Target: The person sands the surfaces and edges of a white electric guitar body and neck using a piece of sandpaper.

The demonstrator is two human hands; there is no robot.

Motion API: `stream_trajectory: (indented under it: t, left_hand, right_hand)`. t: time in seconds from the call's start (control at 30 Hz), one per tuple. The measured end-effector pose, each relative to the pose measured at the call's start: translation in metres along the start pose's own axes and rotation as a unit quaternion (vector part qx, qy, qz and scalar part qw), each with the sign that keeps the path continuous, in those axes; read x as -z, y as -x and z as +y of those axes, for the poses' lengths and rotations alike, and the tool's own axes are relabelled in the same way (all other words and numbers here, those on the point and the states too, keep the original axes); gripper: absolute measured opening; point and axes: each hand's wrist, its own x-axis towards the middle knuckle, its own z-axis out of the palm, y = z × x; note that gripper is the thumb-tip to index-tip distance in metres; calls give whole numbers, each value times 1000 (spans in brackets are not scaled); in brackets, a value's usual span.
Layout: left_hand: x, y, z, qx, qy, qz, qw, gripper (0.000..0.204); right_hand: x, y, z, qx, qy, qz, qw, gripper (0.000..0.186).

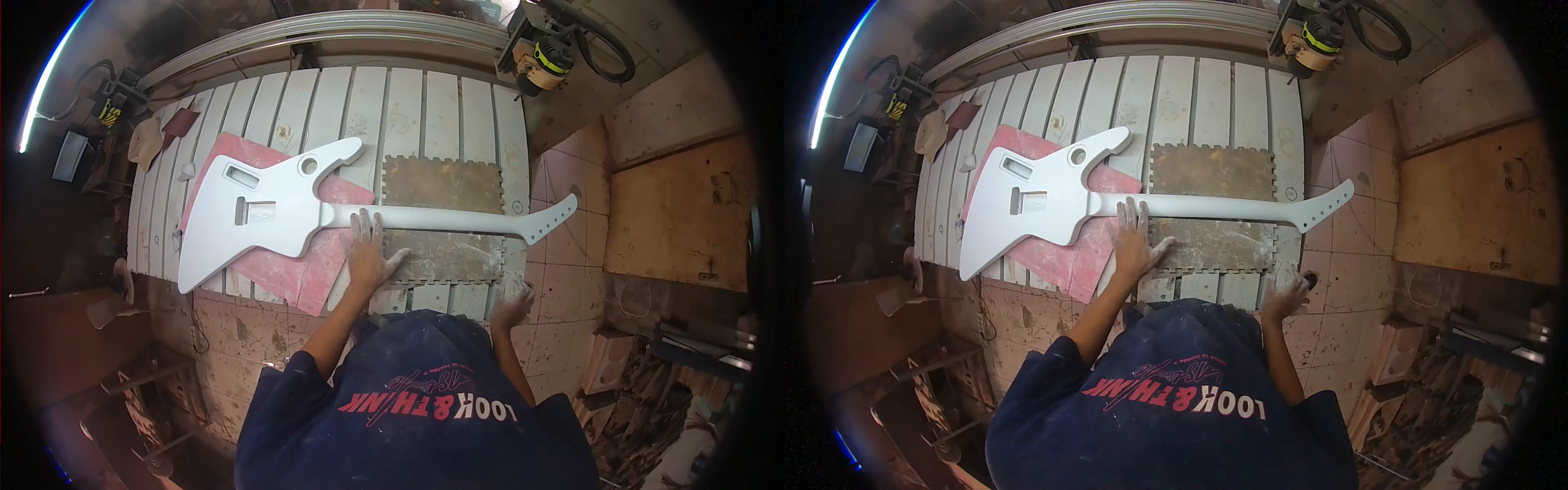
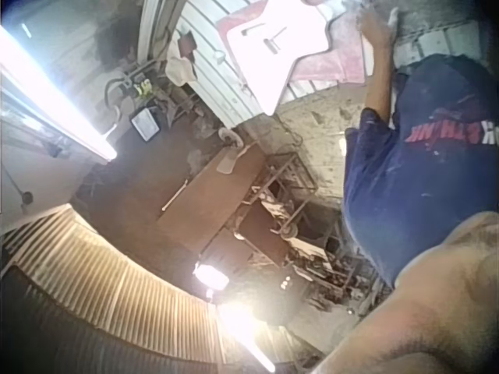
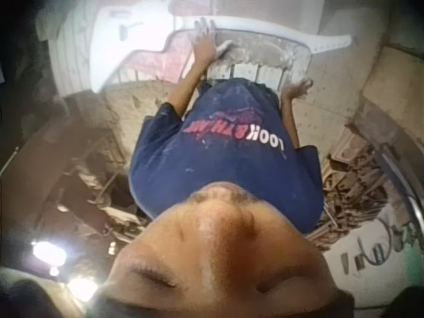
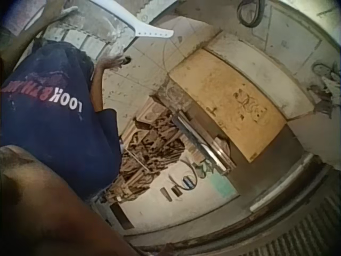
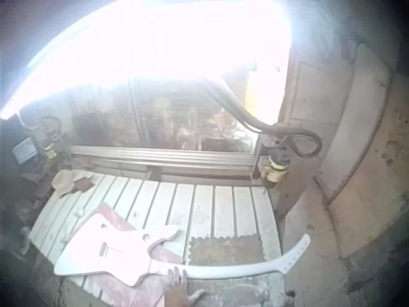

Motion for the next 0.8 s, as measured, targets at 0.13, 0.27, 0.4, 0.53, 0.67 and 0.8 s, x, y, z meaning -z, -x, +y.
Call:
stream_trajectory:
  t: [0.13,0.27,0.4,0.53,0.67,0.8]
  left_hand:
    - [5,-5,-54,-11,-70,83,994,100]
    - [20,-5,-72,-7,-68,98,993,97]
    - [21,3,-54,32,-34,85,995,98]
    - [26,7,-52,23,-67,75,995,103]
    - [41,-18,-58,-4,-73,82,994,104]
    - [33,-58,-69,-38,-39,126,991,98]
  right_hand:
    - [0,0,-3,30,-19,27,999,60]
    - [0,1,0,12,-14,20,1000,62]
    - [-2,2,3,17,-5,19,1000,63]
    - [-1,1,2,6,-9,17,1000,61]
    - [-2,0,1,-7,2,2,1000,62]
    - [-10,1,11,-9,22,1,1000,63]
